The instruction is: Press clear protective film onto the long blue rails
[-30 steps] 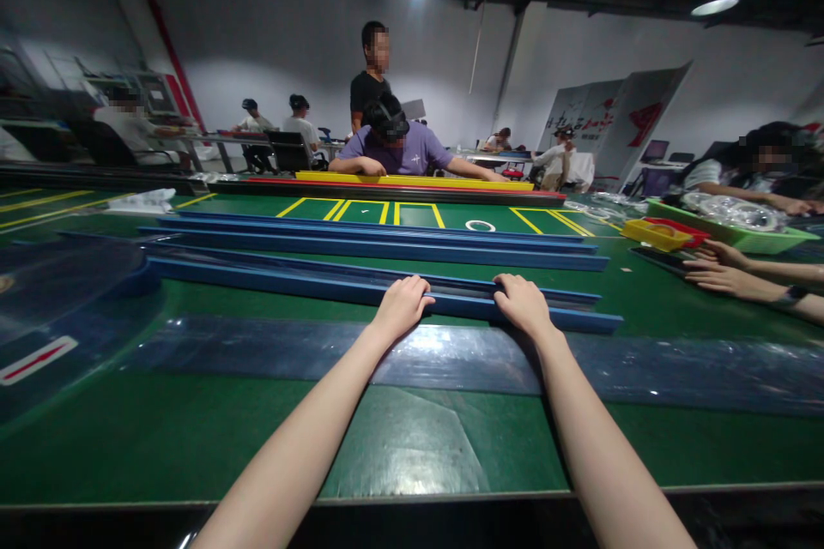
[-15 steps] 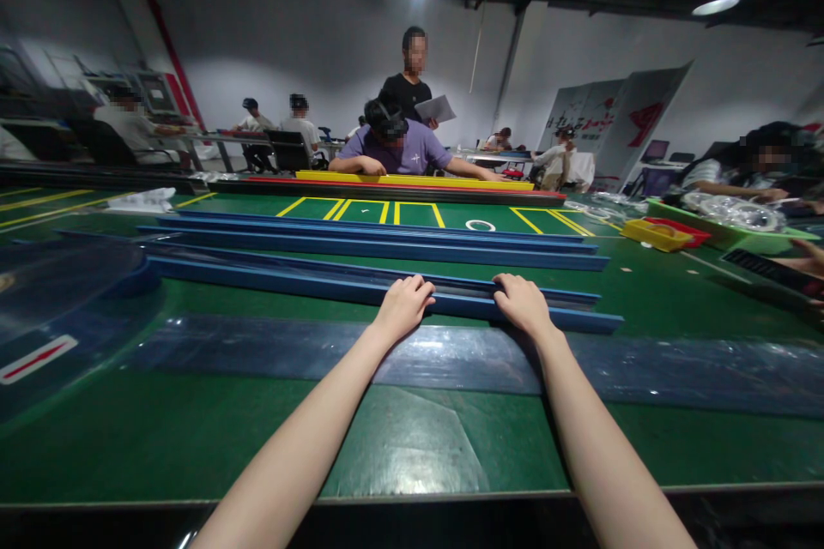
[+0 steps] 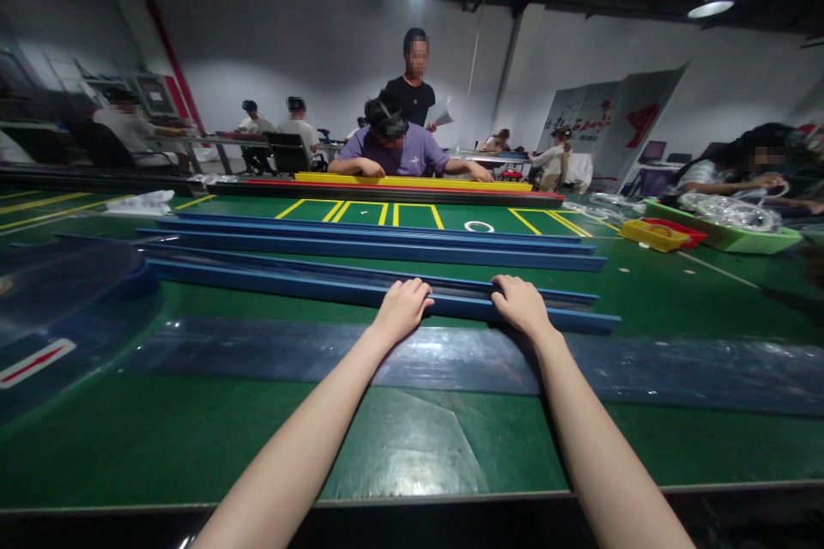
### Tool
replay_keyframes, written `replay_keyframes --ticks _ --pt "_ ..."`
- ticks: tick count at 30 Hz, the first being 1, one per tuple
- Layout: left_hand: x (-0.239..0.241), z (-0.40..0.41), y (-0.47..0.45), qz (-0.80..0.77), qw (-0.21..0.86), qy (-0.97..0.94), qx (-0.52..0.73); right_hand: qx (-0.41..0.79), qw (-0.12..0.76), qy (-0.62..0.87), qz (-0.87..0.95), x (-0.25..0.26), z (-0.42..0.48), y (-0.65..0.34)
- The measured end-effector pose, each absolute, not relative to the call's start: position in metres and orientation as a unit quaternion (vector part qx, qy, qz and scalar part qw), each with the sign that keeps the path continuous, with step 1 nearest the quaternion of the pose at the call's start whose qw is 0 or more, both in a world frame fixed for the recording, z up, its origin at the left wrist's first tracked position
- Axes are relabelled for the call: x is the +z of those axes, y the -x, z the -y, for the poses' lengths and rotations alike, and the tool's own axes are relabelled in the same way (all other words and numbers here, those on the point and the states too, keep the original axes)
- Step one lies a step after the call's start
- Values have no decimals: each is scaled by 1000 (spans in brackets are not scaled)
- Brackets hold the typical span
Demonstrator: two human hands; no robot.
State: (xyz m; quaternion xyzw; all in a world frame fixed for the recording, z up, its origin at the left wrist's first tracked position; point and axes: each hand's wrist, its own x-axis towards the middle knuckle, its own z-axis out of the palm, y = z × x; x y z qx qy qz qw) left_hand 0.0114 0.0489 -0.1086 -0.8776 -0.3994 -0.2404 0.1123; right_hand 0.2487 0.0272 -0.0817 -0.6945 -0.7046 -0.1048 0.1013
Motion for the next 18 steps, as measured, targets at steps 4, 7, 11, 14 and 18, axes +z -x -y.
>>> replay_keyframes --ticks 4,7,11,14,18 --pt "-107 -49 -11 406 107 876 -238 -117 101 692 705 -81 -25 -247" --pt "-106 -49 -10 413 108 873 -235 -146 96 697 696 -81 -24 -241" --pt "-106 -50 -10 423 110 870 -230 -169 139 663 716 -83 -25 -222" --pt "-105 -50 -10 427 111 868 -227 -157 173 620 749 -87 -26 -205" --pt "-105 -48 -11 424 113 870 -225 -151 174 606 761 -92 -27 -191"
